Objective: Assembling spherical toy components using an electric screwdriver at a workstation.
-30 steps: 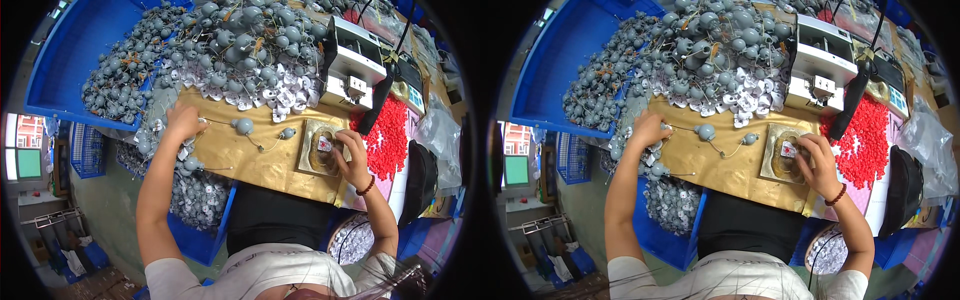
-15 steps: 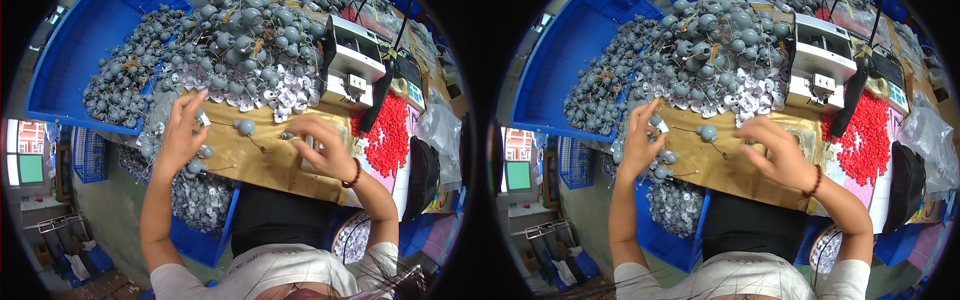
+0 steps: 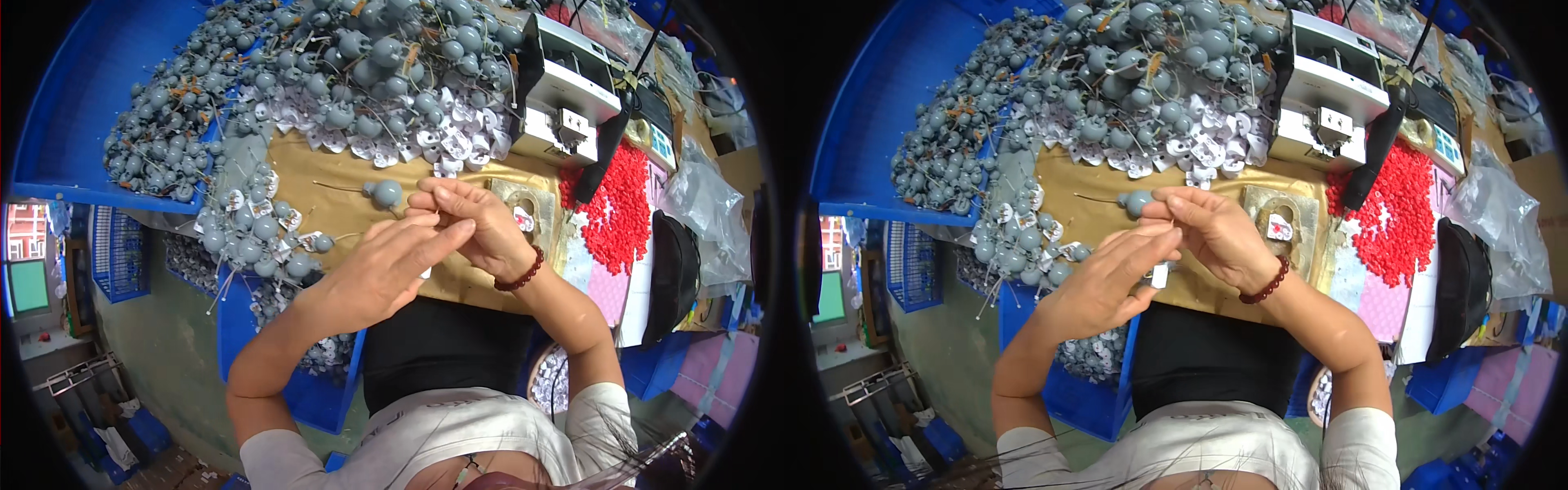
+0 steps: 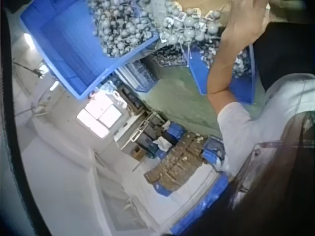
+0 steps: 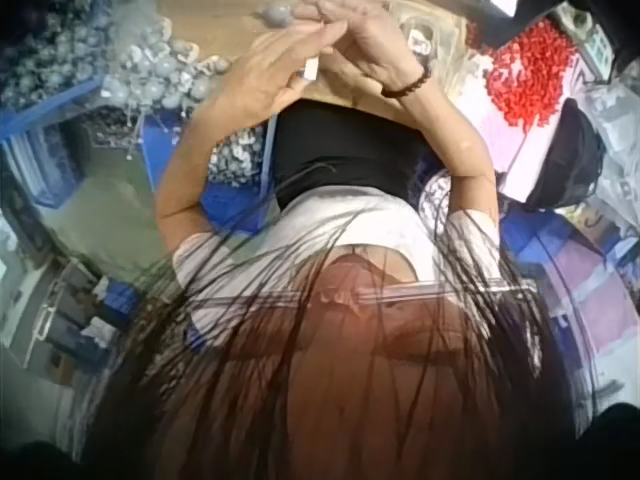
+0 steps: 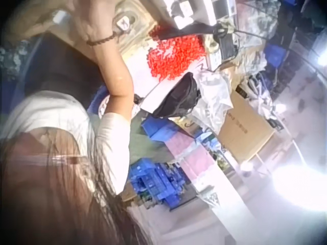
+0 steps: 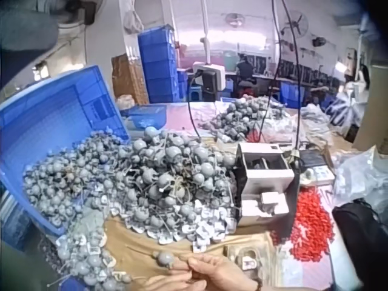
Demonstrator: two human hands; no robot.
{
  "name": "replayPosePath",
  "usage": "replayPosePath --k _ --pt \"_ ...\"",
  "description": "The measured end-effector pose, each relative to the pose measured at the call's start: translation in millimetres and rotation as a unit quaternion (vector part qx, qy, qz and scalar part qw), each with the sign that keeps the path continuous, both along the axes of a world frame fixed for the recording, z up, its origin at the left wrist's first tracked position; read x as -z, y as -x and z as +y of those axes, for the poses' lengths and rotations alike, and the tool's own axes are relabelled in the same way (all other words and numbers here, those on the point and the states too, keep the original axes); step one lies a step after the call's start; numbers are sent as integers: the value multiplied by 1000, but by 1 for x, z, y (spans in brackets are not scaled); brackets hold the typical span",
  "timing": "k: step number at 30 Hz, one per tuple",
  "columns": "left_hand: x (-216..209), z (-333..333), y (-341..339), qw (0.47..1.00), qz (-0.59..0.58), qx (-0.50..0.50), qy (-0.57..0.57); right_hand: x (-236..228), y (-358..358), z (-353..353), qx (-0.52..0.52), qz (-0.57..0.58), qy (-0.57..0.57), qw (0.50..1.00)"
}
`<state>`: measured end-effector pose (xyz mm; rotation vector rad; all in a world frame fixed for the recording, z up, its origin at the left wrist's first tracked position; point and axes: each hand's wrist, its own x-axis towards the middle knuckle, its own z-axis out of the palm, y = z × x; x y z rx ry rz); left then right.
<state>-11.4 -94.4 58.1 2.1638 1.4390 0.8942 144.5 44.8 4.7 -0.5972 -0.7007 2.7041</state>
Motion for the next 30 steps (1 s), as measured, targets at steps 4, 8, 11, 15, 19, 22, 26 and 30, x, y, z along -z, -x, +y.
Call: replayPosePath --k 4,8,11,15,19,22,26,30 --pt "36 7 -34 992 -125 -7 2 13 -28 -26 171 -21 25 985" --pt "68 12 -72 975 -127 -178 -41 30 -56 -28 248 50 120 960" --pt "85 18 -93 961 -255 -109 5 35 -64 -24 275 76 121 951" --pt "80 13 -114 950 -250 -187 25 31 -66 -22 324 21 45 945" --pt "64 12 -117 950 -235 -204 36 32 -72 -17 314 19 -6 949" --pt "65 11 -118 956 -223 -186 26 27 -73 -16 304 -9 -7 953" --pt "59 12 -120 951 -252 -162 75 29 -75 -13 285 -38 31 957" --pt "62 11 -124 945 -264 -165 94 29 -77 -14 273 -60 55 959"
